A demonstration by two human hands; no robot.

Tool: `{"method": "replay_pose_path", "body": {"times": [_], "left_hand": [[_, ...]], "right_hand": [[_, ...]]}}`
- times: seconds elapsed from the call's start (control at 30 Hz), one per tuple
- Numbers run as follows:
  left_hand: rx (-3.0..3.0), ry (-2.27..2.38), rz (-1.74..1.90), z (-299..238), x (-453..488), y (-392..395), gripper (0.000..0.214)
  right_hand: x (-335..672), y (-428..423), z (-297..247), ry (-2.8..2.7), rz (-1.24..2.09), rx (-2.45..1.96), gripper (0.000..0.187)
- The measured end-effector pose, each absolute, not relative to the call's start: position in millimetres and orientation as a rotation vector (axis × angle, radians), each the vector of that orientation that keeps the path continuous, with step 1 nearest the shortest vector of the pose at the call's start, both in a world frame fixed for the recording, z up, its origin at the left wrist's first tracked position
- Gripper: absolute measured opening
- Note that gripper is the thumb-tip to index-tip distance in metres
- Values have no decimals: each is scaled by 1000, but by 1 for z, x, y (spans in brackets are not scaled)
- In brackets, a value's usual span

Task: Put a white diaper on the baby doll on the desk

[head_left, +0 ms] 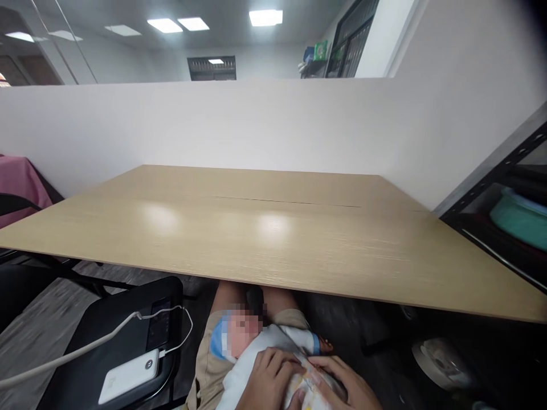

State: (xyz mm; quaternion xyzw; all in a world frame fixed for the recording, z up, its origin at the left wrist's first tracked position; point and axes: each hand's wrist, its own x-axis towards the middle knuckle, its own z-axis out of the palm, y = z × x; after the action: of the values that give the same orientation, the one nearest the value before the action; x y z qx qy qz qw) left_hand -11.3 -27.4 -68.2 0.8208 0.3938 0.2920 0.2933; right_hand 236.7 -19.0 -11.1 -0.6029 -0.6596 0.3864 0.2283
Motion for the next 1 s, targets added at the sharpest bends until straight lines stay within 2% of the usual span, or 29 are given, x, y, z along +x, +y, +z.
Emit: {"method": "replay_pose_path", "body": {"times": [0.13, 0.27, 0.6, 0.73, 0.87, 0.93, 1.0], "left_hand": [[2100, 1100, 894, -78, -10, -26, 29], [1938, 1051, 826, -67, -7, -19, 21], [1854, 1122, 882, -24, -31, -34, 25], [1790, 1217, 904, -8, -70, -20, 26], [1758, 1351, 879, -4, -82, 16, 45], [1837, 1305, 821, -5, -71, 27, 49], [1982, 1164, 728, -7, -50, 28, 48]], "right_hand": [[228, 0, -20, -1818, 1152, -1650, 43], [231, 12, -27, -1901, 1191, -1627, 42], [257, 39, -50, -1983, 821, -1775, 46], [246, 29, -21, -2012, 923, -1605, 47], [214, 4, 23, -2261, 1064, -1258, 38], [208, -4, 31, -2361, 1044, -1226, 33], [220, -10, 27, -2369, 976, -1336, 38]]}}
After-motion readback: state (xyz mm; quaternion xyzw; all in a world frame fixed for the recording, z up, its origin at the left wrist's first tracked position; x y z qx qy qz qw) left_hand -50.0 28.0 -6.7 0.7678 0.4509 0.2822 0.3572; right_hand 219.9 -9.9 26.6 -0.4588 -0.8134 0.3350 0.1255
